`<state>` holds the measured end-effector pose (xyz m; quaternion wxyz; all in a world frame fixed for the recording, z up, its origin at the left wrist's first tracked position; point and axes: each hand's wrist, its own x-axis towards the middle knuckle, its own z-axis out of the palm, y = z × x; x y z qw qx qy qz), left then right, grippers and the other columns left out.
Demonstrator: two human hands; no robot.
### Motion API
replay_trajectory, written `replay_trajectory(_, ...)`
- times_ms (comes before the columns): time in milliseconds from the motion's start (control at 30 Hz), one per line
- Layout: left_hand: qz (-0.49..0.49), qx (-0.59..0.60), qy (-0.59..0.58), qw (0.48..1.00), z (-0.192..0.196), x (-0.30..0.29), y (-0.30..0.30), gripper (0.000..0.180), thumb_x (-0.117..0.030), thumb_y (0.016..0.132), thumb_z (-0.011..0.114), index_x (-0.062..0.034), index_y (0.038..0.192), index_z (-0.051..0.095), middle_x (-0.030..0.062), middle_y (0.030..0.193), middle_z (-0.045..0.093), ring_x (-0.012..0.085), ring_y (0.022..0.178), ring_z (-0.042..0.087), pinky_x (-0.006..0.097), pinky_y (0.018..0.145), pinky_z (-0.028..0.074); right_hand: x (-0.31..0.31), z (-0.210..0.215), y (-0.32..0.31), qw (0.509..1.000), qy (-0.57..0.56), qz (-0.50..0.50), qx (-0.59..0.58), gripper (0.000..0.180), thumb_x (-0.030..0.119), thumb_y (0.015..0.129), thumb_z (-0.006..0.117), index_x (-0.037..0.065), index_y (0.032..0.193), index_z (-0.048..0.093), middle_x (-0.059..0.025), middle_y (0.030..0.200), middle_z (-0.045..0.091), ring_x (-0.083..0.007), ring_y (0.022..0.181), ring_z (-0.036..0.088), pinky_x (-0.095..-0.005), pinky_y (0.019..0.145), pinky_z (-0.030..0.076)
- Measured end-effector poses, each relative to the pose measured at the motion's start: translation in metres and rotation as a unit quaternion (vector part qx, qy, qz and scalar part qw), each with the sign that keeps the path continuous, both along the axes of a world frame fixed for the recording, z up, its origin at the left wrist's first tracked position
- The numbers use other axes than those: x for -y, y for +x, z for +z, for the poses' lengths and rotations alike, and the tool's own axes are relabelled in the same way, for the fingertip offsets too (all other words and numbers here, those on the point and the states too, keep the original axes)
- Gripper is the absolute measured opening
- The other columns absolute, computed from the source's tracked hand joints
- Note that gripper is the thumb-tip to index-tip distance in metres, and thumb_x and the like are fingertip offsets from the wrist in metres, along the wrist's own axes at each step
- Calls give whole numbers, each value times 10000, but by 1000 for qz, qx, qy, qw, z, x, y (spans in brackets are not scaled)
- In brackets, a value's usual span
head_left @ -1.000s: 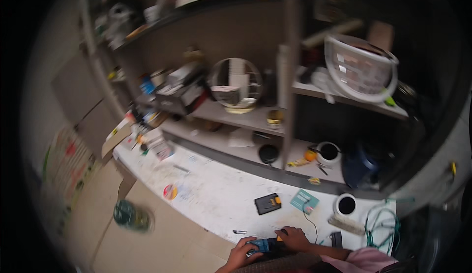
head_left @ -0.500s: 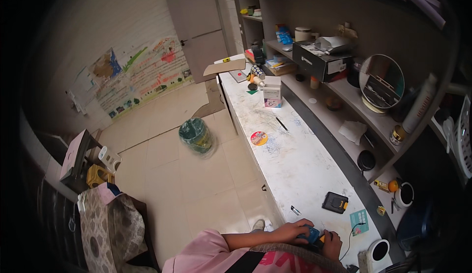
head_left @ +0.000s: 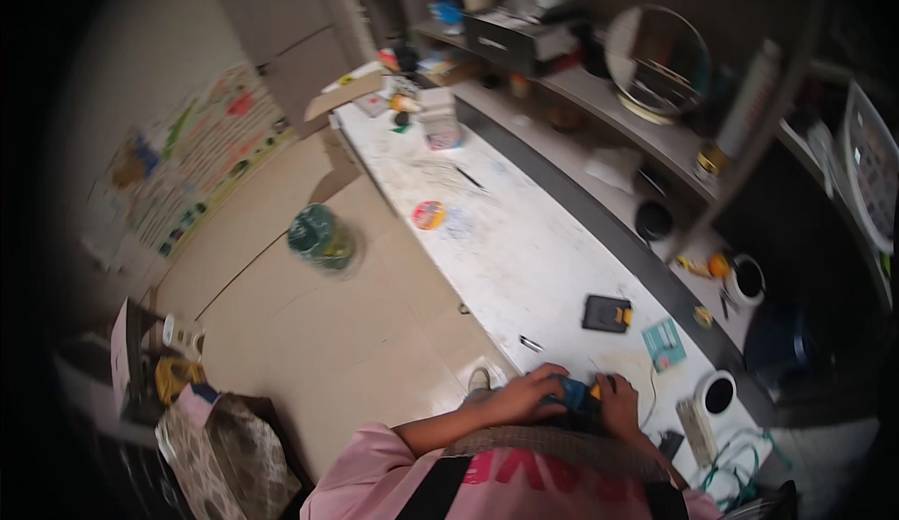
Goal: The person attaches a battery pack to a cordless drill, secures it, and then plugs a charger into a power strip. The person handles the drill and battery multiple times to ensure proper connection.
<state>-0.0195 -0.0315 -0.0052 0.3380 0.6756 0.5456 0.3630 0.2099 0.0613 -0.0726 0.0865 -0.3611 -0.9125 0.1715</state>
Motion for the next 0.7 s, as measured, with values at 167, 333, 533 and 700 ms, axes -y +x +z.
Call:
replay_trajectory(167,-1,-8,-11,1000,8,-4,-2,205,-200,760,711,-77,850,573,111,1184,518,322,910,606,374,737,512,4,15,-5,1000,-8,-21,3,720,232,582,772,97,1236,502,-159,1146,479,-328,1010,507,-452,821,406)
replay_trajectory(333,1,6,-35,999,15,-5,-3,247,-200,779,696,-80,942,554,125,1158,523,321,958,588,354,782,491,6,17,-3,999,-37,-32,5,714,206,618,746,106,1268,470,-157,1181,463,-324,1069,477,-438,870,380)
replay_trajectory(533,101,164,-153,969,16,-3,1,391,-106,787,679,-67,1118,476,97,981,594,197,883,595,295,745,474,8,13,-2,999,-37,-34,18,735,176,609,736,105,1284,453,-173,1208,447,-329,1089,465,-439,879,375)
replay_trajectory(700,138,99,-155,973,23,-4,10,341,-149,795,678,-57,1069,498,116,875,625,198,765,623,293,658,482,9,14,-2,998,-44,-39,0,701,181,617,725,102,1267,475,-174,1200,457,-324,1088,470,-438,885,370)
